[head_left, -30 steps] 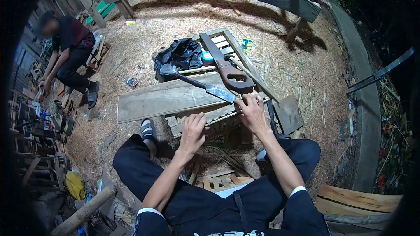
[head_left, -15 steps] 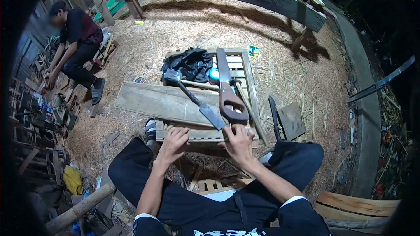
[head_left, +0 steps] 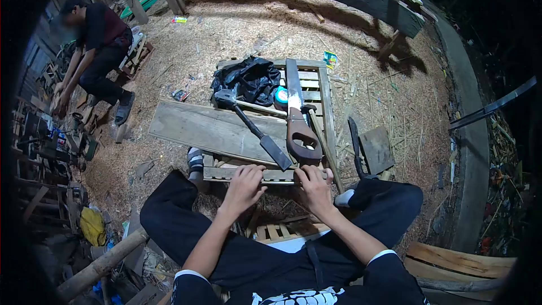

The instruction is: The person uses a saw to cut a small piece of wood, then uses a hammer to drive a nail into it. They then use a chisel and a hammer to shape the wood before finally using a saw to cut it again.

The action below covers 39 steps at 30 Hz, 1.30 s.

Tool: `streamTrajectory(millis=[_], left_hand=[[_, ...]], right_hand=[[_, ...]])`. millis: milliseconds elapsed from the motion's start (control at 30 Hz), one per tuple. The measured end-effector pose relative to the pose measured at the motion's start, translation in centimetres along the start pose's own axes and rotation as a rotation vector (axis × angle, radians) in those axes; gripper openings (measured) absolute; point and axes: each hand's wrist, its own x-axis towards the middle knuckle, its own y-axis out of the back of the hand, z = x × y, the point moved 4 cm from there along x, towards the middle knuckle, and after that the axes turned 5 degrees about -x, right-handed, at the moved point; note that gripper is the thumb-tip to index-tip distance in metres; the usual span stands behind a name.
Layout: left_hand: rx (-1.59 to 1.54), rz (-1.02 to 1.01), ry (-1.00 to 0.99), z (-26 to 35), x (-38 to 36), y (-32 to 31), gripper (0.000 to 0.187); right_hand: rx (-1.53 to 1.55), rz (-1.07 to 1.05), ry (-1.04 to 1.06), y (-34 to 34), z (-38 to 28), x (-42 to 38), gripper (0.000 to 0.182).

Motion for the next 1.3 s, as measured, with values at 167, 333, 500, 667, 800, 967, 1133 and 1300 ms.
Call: streamTrajectory(millis=[167,333,500,667,800,967,1133,1300], left_hand=[[-0.008,0.017,-0.006,0.4,0.7,-1.5,0.053],[-0.044,-0.004,-0.084,0.5,0.6,-1.4,0.051],[-0.085,-0.049,-0.086,2.3,-0.9,-1.1,0.046],[-0.072,-0.032,-0.008,2.9,-1.0,-1.5,0.047],[-0.174,-0.072,0.125,3.4,0.5,0.2,0.035],[-0.081,0.07,0.176,3.0,0.6,0.5,0.02],[-0.055,0.221,0.186,2.4,1.5,0.9,0.015],[-0.043,0.291,0.154,1.4,1.7,1.7,0.018]], right_hand=[[0.111,-0.04,0.059,0.3,1.0,0.5,0.062],[0.088,-0.055,0.082,1.1,1.3,0.9,0.062],[0.09,-0.09,0.109,2.6,0.7,-1.2,0.058],[0.103,-0.064,0.094,2.5,0.4,-1.9,0.054],[0.096,-0.077,0.103,3.9,-0.1,-0.1,0.044],[0.165,-0.031,0.027,4.3,-1.3,3.2,0.038],[0.08,0.063,0.023,3.5,-2.6,4.6,0.048],[-0.031,0.058,-0.018,1.7,-3.3,4.6,0.056]])
